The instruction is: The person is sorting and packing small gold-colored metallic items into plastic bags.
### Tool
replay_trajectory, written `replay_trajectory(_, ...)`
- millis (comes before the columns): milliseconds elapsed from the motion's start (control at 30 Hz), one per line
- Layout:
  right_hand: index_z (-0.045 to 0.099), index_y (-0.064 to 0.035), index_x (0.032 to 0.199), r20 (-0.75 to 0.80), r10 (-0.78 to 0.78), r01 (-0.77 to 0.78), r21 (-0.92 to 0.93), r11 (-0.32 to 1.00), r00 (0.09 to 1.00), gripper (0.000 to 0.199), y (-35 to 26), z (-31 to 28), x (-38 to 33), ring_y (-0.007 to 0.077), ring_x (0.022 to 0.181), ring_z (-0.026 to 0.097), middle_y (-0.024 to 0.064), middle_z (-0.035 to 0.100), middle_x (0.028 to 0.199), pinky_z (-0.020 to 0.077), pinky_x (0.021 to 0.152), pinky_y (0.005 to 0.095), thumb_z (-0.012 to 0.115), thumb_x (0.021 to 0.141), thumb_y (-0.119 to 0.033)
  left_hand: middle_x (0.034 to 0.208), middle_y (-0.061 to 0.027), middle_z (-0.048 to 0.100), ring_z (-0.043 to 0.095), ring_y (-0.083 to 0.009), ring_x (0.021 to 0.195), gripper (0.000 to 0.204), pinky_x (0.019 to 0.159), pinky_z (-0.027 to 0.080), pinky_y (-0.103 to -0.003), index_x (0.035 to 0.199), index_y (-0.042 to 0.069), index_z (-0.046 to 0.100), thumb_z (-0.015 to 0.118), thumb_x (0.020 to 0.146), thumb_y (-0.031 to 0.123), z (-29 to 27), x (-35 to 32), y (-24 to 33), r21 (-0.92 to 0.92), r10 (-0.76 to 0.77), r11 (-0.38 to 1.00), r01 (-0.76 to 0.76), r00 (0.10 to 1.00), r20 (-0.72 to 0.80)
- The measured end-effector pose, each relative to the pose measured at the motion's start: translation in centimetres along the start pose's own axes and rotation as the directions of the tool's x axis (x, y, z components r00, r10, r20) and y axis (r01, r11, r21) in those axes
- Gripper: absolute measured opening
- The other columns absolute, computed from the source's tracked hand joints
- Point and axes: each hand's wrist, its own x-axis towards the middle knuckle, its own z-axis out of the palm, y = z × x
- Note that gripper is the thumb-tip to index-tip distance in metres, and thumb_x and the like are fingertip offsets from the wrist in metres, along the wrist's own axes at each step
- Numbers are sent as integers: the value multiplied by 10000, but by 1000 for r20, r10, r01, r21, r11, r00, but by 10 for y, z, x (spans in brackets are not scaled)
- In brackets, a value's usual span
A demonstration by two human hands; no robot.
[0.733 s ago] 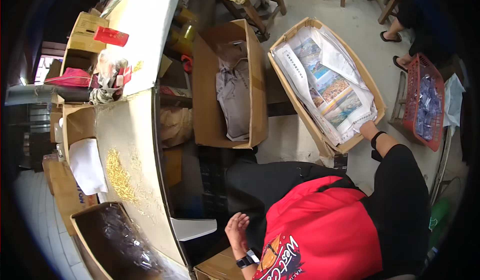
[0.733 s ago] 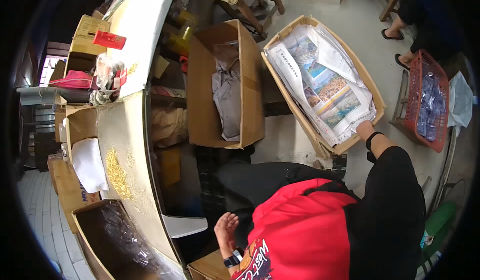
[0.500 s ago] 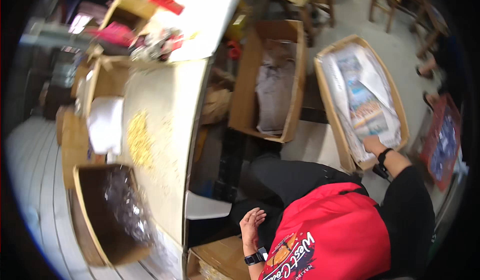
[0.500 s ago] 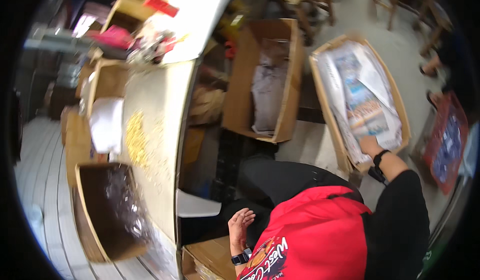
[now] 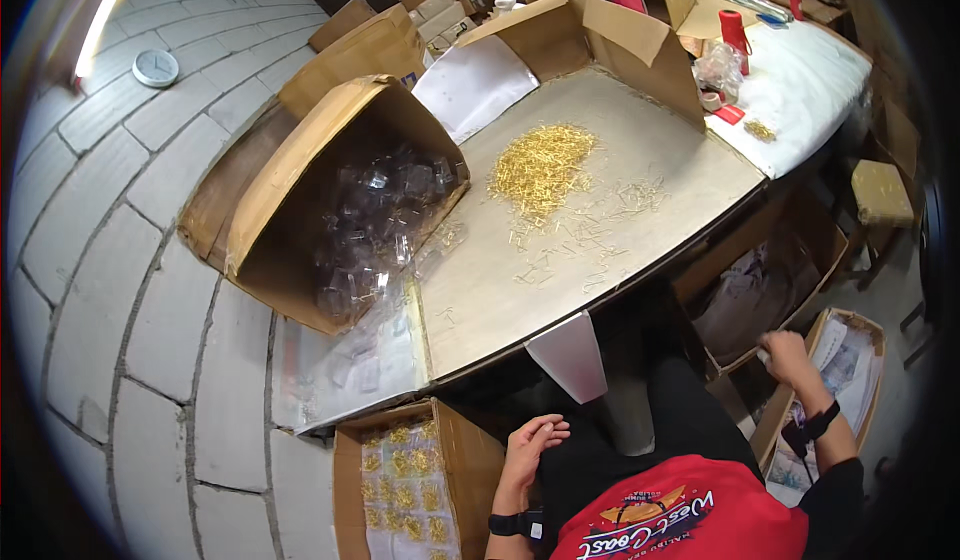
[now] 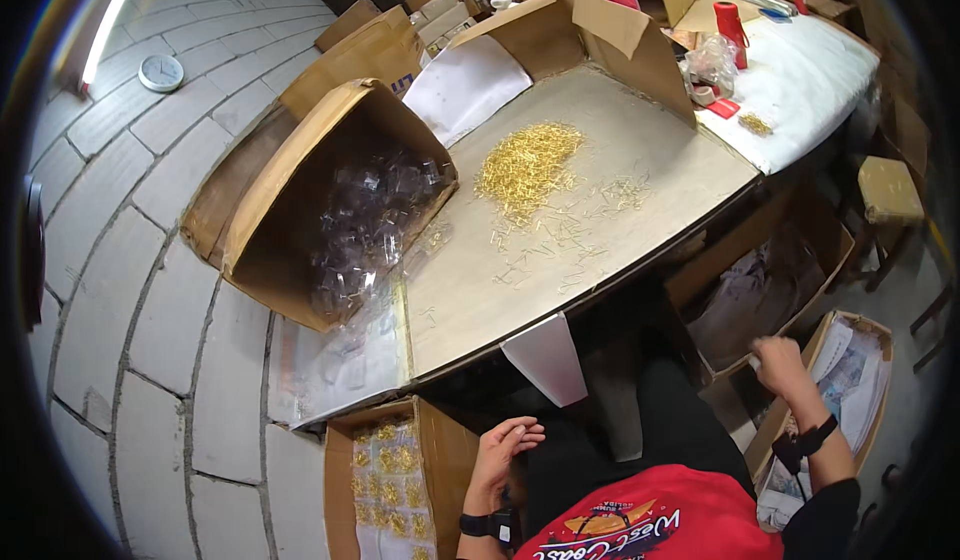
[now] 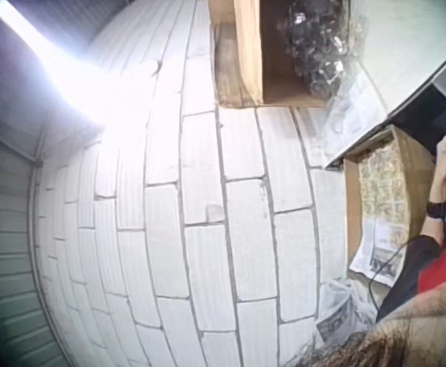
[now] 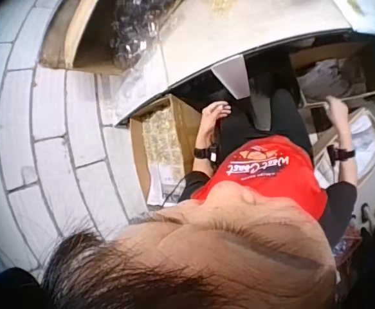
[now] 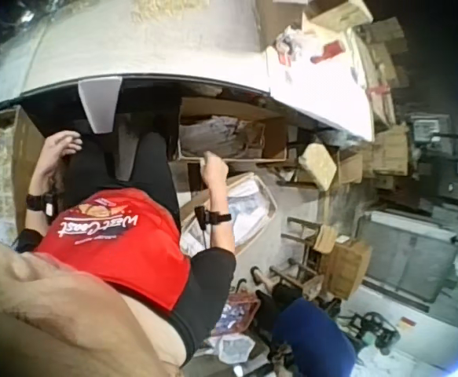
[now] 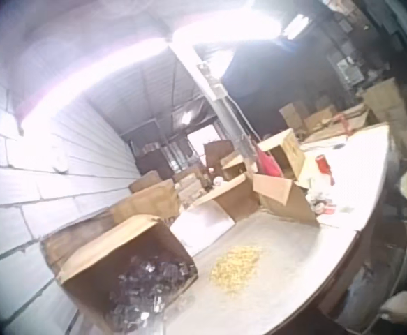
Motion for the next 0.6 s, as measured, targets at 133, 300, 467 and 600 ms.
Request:
replay_trajectory(133, 621, -77, 807, -25, -229, 229, -29, 973, 973, 120, -83, -88, 96, 351, 765, 604, 148, 622, 756, 473, 668, 448, 620, 739, -176, 988, -132, 658, 647, -194, 886, 245, 792, 504, -269, 1107, -31, 600, 499, 937, 115, -8, 7, 26, -69, 142, 987, -148, 985, -94)
replay_trajectory(300, 671, -99, 912, -50, -257, 256, -30, 966, 965, 205, -137, -111, 288, 350, 785, 610, 159, 646, 810, 479, 676, 435, 604, 788, -249, 933, -157, 653, 650, -214, 840, 191, 765, 528, -301, 1031, -69, 612, 501, 919, 38, -18, 43, 62, -5, 344, 927, -374, 857, -383)
replay_trajectory(467, 589, 11, 1132, -50, -162, 170, 322, 932, 986, 485, -176, -104, 460, 347, 1022, 593, 212, 626, 1073, 460, 876, 395, 699, 762, -282, 899, -141, 639, 624, -206, 822, 176, 771, 511, -307, 984, -76, 610, 488, 899, 18, -32, 84, 85, 384, 493, 865, -322, 684, -538)
replay_trajectory(600, 350, 22, 1366, -93, -209, 228, 435, 871, 974, 877, -193, -80, 522, 350, 1243, 434, 247, 443, 1336, 358, 1029, 367, 762, 708, -386, 937, -146, 635, 623, -219, 837, 187, 760, 501, -302, 1028, -55, 590, 483, 896, 22, -53, 113, 117, 603, 550, 756, -255, 747, -373)
